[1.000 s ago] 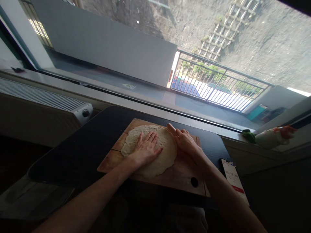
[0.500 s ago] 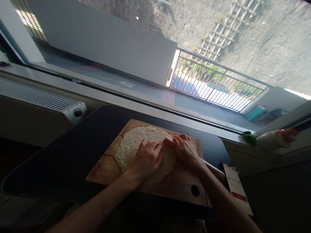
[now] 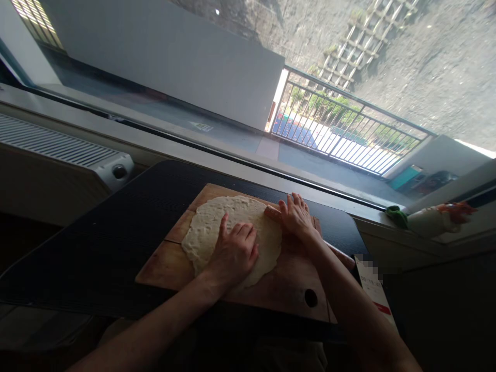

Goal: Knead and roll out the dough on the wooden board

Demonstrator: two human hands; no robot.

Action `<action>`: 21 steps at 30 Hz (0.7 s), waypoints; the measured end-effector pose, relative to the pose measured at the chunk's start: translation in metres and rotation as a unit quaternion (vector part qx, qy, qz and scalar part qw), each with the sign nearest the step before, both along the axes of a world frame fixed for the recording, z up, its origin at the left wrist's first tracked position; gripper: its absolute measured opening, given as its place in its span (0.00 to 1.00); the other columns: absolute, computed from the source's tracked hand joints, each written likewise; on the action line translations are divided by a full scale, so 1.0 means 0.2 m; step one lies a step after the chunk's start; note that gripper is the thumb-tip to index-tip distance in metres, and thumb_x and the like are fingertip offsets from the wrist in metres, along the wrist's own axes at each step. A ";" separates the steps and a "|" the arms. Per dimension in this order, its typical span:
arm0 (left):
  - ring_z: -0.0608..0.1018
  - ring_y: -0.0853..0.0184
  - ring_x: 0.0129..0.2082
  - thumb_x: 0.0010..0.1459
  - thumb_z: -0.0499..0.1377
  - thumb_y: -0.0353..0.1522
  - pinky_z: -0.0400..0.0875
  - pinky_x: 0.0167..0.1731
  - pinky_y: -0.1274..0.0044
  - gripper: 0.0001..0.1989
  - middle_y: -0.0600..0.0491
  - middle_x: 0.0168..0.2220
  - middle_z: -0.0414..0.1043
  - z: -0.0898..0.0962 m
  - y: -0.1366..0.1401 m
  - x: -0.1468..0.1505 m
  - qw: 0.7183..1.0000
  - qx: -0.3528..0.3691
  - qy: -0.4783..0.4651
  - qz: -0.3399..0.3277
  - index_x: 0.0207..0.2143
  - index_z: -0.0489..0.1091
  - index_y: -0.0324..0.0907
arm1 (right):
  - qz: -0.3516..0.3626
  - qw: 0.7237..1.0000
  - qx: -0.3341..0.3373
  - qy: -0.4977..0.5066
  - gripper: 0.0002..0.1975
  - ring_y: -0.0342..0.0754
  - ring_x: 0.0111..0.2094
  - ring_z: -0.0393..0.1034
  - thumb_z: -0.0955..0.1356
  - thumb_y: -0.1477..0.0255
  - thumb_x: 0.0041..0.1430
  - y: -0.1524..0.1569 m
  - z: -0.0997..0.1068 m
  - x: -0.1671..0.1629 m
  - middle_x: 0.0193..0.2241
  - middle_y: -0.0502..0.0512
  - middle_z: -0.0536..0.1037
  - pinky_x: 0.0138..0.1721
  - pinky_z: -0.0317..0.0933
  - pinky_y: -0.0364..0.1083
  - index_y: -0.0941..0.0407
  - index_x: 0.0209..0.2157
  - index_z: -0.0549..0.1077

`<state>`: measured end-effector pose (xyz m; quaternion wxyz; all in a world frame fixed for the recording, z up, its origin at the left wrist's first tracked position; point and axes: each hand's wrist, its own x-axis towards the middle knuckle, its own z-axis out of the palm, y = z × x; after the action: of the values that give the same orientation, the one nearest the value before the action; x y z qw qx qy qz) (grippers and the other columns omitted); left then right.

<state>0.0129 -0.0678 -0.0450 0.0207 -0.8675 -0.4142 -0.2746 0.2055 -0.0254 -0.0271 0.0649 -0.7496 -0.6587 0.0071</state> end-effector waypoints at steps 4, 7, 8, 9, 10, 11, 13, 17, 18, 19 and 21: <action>0.70 0.58 0.46 0.59 0.51 0.32 0.34 0.61 0.51 0.13 0.46 0.44 0.71 -0.01 0.00 0.00 1.000 -0.005 0.002 0.000 0.43 0.71 0.40 | 0.093 0.995 0.017 -0.016 0.32 0.53 0.66 0.34 0.47 0.57 0.66 -0.05 -0.01 -0.03 0.65 0.61 0.50 0.62 0.36 0.52 0.63 0.63 0.53; 0.70 0.57 0.47 0.59 0.51 0.32 0.35 0.61 0.51 0.13 0.45 0.45 0.71 -0.01 0.00 0.00 1.000 0.002 -0.003 0.002 0.43 0.71 0.40 | 0.063 0.998 0.007 -0.023 0.32 0.53 0.66 0.33 0.48 0.57 0.66 -0.04 0.00 -0.02 0.64 0.60 0.51 0.63 0.34 0.54 0.61 0.62 0.54; 0.70 0.57 0.47 0.59 0.51 0.32 0.35 0.61 0.51 0.13 0.46 0.45 0.71 -0.01 0.00 0.00 1.000 0.003 -0.004 0.003 0.43 0.71 0.40 | 0.034 0.999 -0.006 -0.020 0.32 0.54 0.66 0.34 0.48 0.56 0.66 -0.03 0.00 -0.02 0.65 0.61 0.50 0.62 0.35 0.54 0.61 0.62 0.54; 0.70 0.57 0.47 0.59 0.51 0.32 0.35 0.61 0.51 0.13 0.46 0.45 0.71 -0.01 0.00 0.00 1.000 0.002 -0.004 0.003 0.44 0.70 0.40 | 0.010 1.000 -0.018 -0.015 0.32 0.54 0.66 0.35 0.48 0.56 0.66 -0.02 0.00 -0.01 0.65 0.61 0.50 0.62 0.37 0.55 0.61 0.62 0.54; 0.70 0.57 0.47 0.59 0.51 0.32 0.35 0.61 0.51 0.14 0.46 0.45 0.71 0.00 0.00 0.00 1.000 -0.001 -0.002 0.003 0.44 0.70 0.40 | 0.000 1.000 -0.023 -0.012 0.32 0.55 0.66 0.35 0.47 0.56 0.66 -0.02 0.01 -0.02 0.65 0.62 0.48 0.62 0.37 0.55 0.62 0.63 0.54; 0.70 0.57 0.47 0.59 0.51 0.32 0.35 0.61 0.51 0.14 0.46 0.45 0.71 0.00 0.00 0.00 1.000 -0.004 -0.001 0.003 0.44 0.70 0.40 | 0.009 1.000 -0.021 -0.012 0.33 0.54 0.66 0.35 0.47 0.56 0.66 -0.03 0.00 -0.02 0.65 0.62 0.48 0.62 0.37 0.55 0.62 0.63 0.53; 0.70 0.58 0.47 0.59 0.51 0.32 0.34 0.61 0.52 0.13 0.46 0.44 0.71 0.00 0.00 0.00 1.000 -0.012 0.002 0.003 0.43 0.71 0.39 | 0.064 0.998 -0.004 -0.015 0.33 0.52 0.66 0.32 0.47 0.56 0.66 -0.06 -0.01 -0.04 0.65 0.61 0.47 0.63 0.36 0.53 0.62 0.63 0.52; 0.70 0.58 0.47 0.59 0.51 0.32 0.35 0.61 0.52 0.13 0.46 0.44 0.71 0.00 0.00 0.00 1.000 -0.012 0.000 0.001 0.43 0.71 0.39 | 0.068 0.998 -0.015 -0.008 0.33 0.52 0.66 0.32 0.47 0.55 0.66 -0.03 -0.01 -0.02 0.65 0.59 0.48 0.63 0.35 0.54 0.61 0.63 0.52; 0.70 0.58 0.47 0.59 0.51 0.32 0.35 0.61 0.52 0.13 0.46 0.44 0.71 0.00 0.00 0.00 1.000 -0.009 -0.002 0.001 0.43 0.71 0.39 | 0.034 0.999 -0.026 -0.001 0.33 0.54 0.66 0.34 0.47 0.55 0.66 0.00 0.00 0.00 0.65 0.61 0.48 0.62 0.36 0.55 0.61 0.63 0.53; 0.70 0.57 0.46 0.59 0.51 0.32 0.36 0.61 0.52 0.14 0.45 0.44 0.71 -0.01 0.00 0.00 1.000 -0.005 -0.003 0.002 0.44 0.71 0.39 | 0.005 0.999 -0.035 0.004 0.33 0.55 0.66 0.35 0.47 0.55 0.66 0.03 0.00 0.01 0.65 0.62 0.48 0.62 0.37 0.56 0.61 0.63 0.53; 0.71 0.57 0.46 0.59 0.51 0.32 0.37 0.60 0.51 0.14 0.45 0.44 0.71 -0.01 0.00 0.00 1.000 -0.002 -0.001 0.001 0.44 0.70 0.39 | -0.003 0.999 -0.038 0.008 0.33 0.55 0.66 0.36 0.47 0.55 0.66 0.04 0.01 0.02 0.65 0.63 0.48 0.62 0.38 0.56 0.62 0.63 0.54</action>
<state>0.0135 -0.0678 -0.0462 0.0190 -0.8666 -0.4160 -0.2750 0.2092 -0.0174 -0.0251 0.0412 -0.7533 -0.6553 0.0380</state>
